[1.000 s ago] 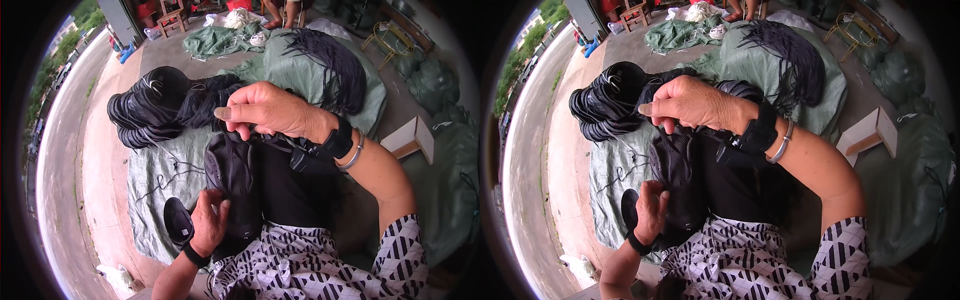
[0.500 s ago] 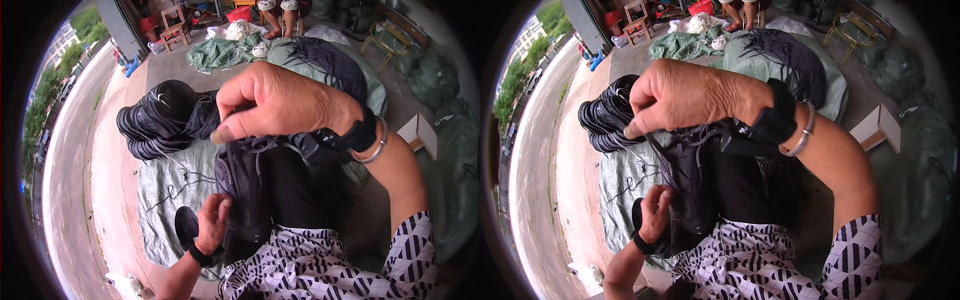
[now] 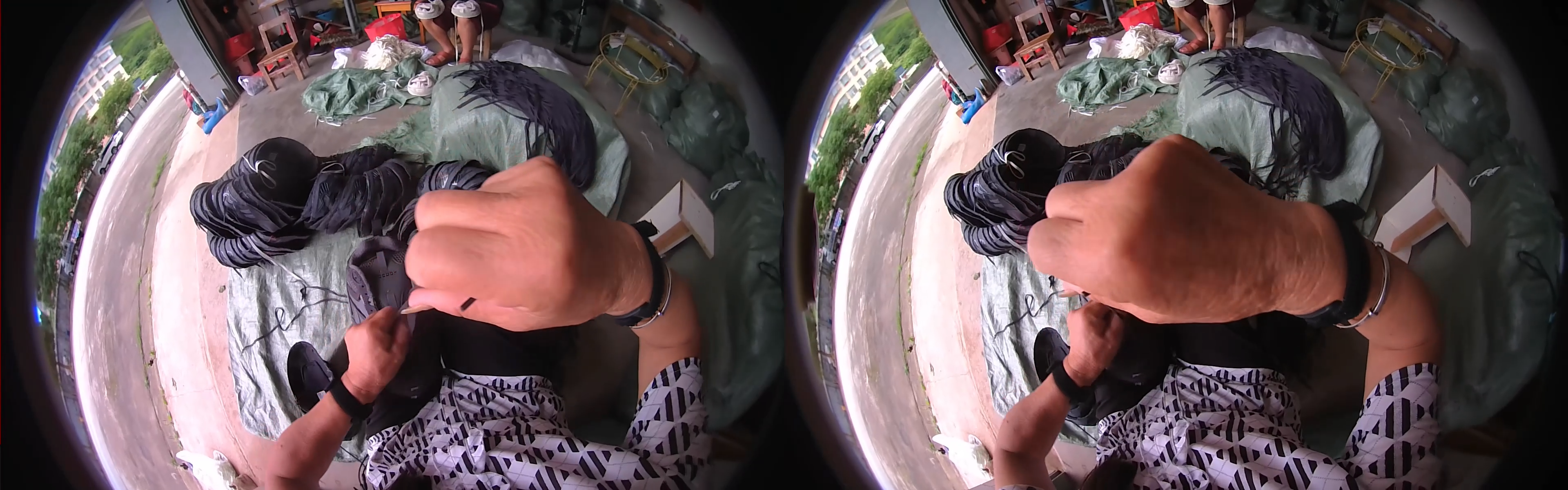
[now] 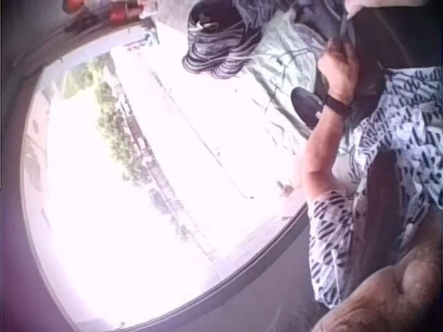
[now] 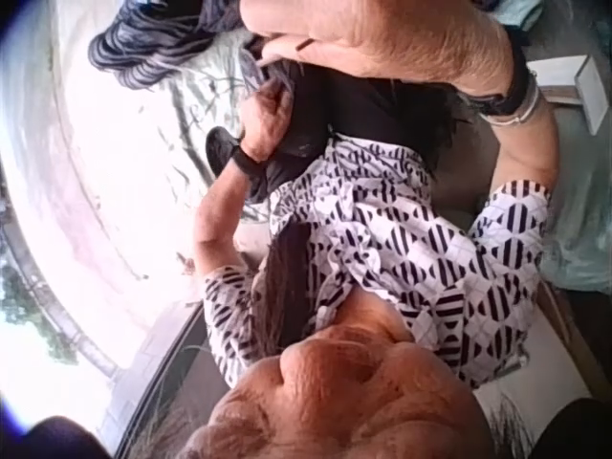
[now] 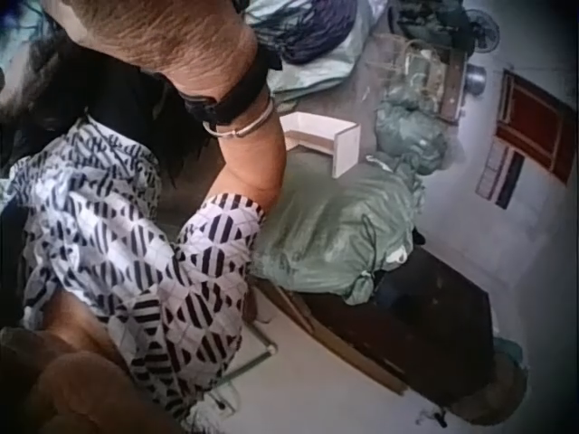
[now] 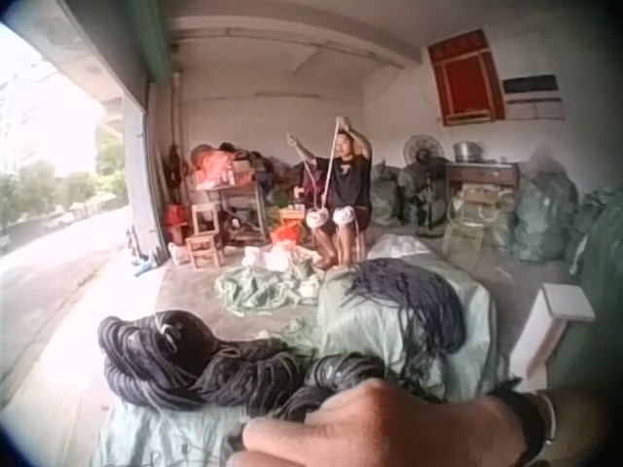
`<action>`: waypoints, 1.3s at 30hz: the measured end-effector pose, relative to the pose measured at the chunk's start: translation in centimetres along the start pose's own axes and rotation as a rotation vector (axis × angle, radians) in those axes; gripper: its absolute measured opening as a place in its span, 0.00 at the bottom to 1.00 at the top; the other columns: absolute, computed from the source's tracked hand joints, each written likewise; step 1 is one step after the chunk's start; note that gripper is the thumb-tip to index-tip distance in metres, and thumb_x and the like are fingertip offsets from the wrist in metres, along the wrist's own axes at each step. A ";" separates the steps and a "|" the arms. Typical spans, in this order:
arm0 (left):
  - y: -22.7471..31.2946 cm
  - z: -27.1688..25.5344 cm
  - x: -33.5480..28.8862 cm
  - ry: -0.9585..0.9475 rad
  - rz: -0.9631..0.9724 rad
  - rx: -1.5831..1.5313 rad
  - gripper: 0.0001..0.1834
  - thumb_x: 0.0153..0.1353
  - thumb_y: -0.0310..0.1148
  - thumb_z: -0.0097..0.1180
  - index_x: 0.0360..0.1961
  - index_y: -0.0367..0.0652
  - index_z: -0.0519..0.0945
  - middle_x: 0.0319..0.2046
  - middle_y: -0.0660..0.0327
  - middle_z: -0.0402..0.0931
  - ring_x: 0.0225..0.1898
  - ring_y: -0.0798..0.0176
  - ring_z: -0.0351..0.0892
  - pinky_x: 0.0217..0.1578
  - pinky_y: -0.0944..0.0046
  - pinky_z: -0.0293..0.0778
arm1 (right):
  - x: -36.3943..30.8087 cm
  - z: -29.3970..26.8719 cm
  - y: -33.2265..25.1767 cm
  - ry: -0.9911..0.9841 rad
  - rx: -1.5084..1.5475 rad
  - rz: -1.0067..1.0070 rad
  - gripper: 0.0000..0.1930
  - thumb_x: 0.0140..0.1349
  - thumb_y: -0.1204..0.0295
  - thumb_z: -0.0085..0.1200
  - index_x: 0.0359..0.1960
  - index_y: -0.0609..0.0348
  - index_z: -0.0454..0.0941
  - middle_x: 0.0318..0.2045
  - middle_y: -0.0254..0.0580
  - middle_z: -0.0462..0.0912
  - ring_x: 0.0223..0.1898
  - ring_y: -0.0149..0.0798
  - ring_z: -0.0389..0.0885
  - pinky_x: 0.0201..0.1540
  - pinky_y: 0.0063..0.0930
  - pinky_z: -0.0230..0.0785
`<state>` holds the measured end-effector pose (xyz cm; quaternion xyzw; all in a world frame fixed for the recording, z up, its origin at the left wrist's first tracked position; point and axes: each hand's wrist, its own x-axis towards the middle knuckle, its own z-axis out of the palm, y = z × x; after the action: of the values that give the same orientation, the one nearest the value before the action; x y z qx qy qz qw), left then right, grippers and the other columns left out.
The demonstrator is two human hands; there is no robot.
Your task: The recorder is lacing a black shoe as part of a larger assembly process.
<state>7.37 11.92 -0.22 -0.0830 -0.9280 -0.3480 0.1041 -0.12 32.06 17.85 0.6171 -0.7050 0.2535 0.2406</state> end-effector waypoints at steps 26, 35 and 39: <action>-34.3 -44.7 -17.8 1.363 -1.164 -0.395 0.11 0.60 0.36 0.45 0.40 0.43 0.69 0.24 0.66 0.66 0.19 0.69 0.62 0.17 0.70 0.60 | -41.2 -3.1 4.7 -0.516 0.074 2.030 0.06 0.53 0.71 0.56 0.27 0.62 0.80 0.16 0.35 0.77 0.15 0.27 0.73 0.17 0.22 0.61; -30.2 -33.8 -15.1 1.100 -1.039 -0.309 0.19 0.57 0.29 0.44 0.51 0.40 0.71 0.13 0.70 0.56 0.11 0.75 0.54 0.09 0.72 0.53 | -54.5 -6.3 7.0 1.593 0.956 1.546 0.14 0.61 0.66 0.52 0.44 0.62 0.73 0.41 0.40 0.78 0.47 0.34 0.75 0.51 0.30 0.68; -22.0 -18.4 -6.7 0.537 -0.837 -0.334 0.12 0.66 0.41 0.41 0.35 0.46 0.72 0.14 0.74 0.56 0.12 0.79 0.50 0.11 0.74 0.47 | -63.8 -14.8 7.8 0.744 -0.164 1.561 0.04 0.54 0.76 0.56 0.31 0.58 0.75 0.24 0.28 0.72 0.29 0.26 0.72 0.37 0.19 0.68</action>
<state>11.33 -17.18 -2.22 0.3715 -0.7543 -0.5120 0.1760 0.32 90.34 -13.10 -0.1851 -0.8185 0.4796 0.2566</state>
